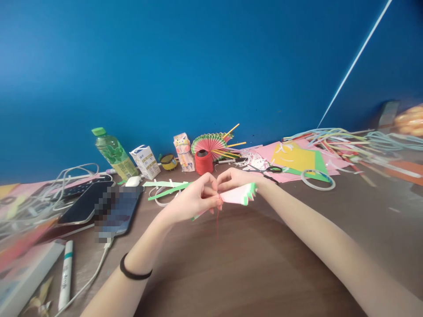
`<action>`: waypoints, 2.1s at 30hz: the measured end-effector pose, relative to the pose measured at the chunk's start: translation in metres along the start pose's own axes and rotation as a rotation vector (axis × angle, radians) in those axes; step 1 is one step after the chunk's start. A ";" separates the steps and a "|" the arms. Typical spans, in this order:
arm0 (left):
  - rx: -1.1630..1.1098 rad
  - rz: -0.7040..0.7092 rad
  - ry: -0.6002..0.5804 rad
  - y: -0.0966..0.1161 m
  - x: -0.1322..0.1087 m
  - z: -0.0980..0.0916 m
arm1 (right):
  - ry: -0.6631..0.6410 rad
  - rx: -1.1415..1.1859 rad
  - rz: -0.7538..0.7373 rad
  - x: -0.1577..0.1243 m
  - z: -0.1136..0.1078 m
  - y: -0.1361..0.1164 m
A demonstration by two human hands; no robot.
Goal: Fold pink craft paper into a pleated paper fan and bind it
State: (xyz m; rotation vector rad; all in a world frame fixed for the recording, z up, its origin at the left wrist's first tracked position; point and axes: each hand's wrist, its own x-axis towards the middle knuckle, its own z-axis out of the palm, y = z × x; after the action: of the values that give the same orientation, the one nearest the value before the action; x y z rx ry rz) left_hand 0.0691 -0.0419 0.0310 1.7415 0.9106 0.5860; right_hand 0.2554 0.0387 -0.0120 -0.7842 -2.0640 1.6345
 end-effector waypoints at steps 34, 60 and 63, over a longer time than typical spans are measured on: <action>0.242 -0.069 0.534 -0.034 0.012 -0.021 | 0.452 -0.473 -0.132 -0.001 0.048 -0.034; 0.316 -0.141 0.330 -0.032 0.011 -0.009 | 0.509 -0.825 -0.209 -0.002 0.038 -0.036; 0.226 -0.121 0.380 -0.029 0.011 -0.010 | 0.580 -0.826 -0.276 -0.003 0.039 -0.039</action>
State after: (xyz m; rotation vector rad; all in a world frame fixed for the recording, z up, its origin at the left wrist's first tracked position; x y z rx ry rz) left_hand 0.0597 -0.0221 0.0062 1.7889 1.3831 0.7732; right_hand 0.2266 0.0009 0.0167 -0.9995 -2.2148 0.2903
